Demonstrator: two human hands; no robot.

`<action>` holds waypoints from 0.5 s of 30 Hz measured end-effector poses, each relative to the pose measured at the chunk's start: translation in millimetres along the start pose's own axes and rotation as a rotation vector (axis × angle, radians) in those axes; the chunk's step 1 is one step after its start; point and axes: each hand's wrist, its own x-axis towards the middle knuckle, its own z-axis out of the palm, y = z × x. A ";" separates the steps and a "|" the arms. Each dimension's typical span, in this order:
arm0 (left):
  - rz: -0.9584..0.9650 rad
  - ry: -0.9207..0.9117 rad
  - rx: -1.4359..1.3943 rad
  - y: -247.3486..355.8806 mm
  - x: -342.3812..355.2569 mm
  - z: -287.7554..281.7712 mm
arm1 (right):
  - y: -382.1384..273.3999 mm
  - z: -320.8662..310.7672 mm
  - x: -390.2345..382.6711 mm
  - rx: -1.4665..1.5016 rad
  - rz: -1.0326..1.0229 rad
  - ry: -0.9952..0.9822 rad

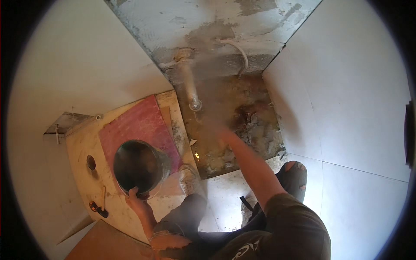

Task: The person applies mortar to a concrete floor area using a trowel, taking the material from a bucket and spreading it across the surface.

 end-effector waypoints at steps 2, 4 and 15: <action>-0.036 -0.057 -0.010 -16.4 1.5 18.9 | 6.8 -52.7 8.4 -0.330 0.121 -0.106; 0.019 0.071 0.069 6.0 9.0 -34.4 | -13.1 14.2 -20.5 -0.824 -0.377 -0.039; -0.005 -0.041 0.026 -1.6 -7.9 16.4 | 51.6 -91.5 -39.8 0.183 -0.189 0.672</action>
